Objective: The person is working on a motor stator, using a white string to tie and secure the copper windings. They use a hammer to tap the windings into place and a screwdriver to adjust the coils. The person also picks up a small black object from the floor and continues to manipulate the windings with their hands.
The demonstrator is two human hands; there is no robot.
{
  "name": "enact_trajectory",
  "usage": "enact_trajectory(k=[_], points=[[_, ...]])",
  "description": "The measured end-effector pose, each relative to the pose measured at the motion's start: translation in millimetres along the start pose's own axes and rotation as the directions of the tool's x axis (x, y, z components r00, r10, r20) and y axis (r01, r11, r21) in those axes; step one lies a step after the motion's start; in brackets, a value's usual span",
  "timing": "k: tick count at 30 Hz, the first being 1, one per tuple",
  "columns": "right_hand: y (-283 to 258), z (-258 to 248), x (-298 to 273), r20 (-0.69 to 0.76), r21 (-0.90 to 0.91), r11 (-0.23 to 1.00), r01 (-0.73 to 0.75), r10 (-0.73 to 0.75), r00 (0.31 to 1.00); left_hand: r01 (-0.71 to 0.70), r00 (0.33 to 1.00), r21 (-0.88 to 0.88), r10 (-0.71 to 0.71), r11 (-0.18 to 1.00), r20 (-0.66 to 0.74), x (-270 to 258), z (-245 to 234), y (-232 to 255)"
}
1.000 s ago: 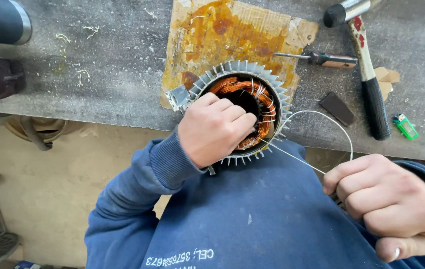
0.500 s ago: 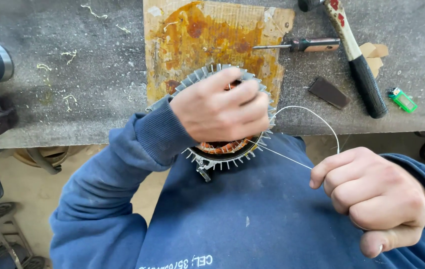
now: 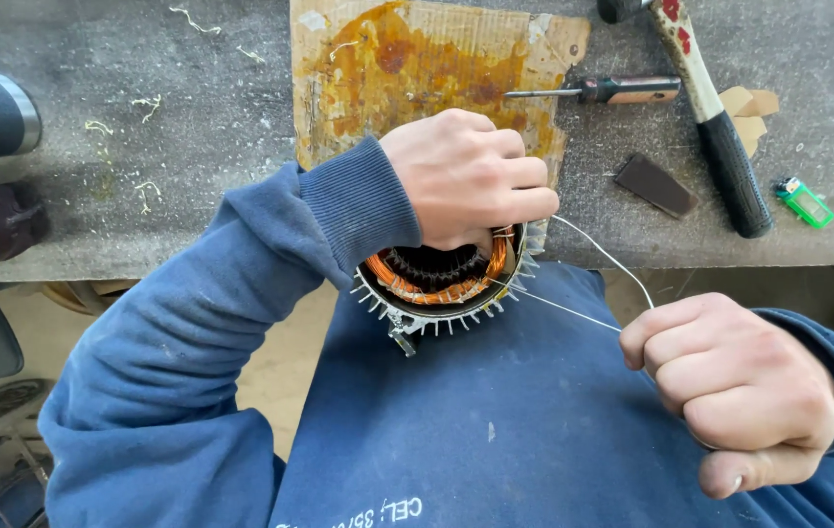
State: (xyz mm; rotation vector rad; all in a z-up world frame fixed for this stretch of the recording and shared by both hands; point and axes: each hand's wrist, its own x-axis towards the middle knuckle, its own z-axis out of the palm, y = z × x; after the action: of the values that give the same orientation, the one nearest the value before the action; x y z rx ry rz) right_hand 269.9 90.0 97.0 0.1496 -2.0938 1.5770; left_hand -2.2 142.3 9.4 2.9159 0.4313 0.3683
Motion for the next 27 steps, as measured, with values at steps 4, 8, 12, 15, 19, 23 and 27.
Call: enact_trajectory(k=[4,8,12,15,19,23,27], points=[[0.2,-0.2,-2.5,-0.011,-0.018,1.000,-0.005,0.004,1.000,-0.003,0.997,0.063,0.008,0.998,-0.081,-1.7,-1.3,-0.1],[-3.9,1.3,-3.3,0.001,-0.022,0.999,-0.023,0.023,1.000,-0.033,0.997,0.116,0.041,0.993,-0.065,-5.6,-2.4,-0.2],[-10.3,7.9,4.3,-0.036,-0.068,0.997,-0.035,0.032,0.999,-0.008,0.988,-0.074,-0.003,0.997,-0.151,-16.4,-26.2,12.0],[-16.4,20.0,23.7,-0.067,-0.125,0.992,-0.033,0.025,0.997,-0.060,0.962,-0.190,0.006,0.980,-0.273,-13.7,-33.4,36.4],[-22.1,24.4,48.3,0.202,-0.109,0.994,0.016,0.007,0.979,0.052,0.939,-0.245,-0.131,0.968,-0.319,-20.5,-20.6,87.9],[-25.7,44.4,38.6,0.198,-0.111,0.991,-0.077,0.098,0.975,0.128,0.910,-0.347,-0.249,0.929,-0.332,-42.2,-12.7,116.9],[-38.9,48.7,-63.4,-0.071,-0.329,0.806,-0.492,0.498,0.864,0.038,0.875,-0.520,-0.280,0.854,-0.396,-46.3,12.0,128.2]])
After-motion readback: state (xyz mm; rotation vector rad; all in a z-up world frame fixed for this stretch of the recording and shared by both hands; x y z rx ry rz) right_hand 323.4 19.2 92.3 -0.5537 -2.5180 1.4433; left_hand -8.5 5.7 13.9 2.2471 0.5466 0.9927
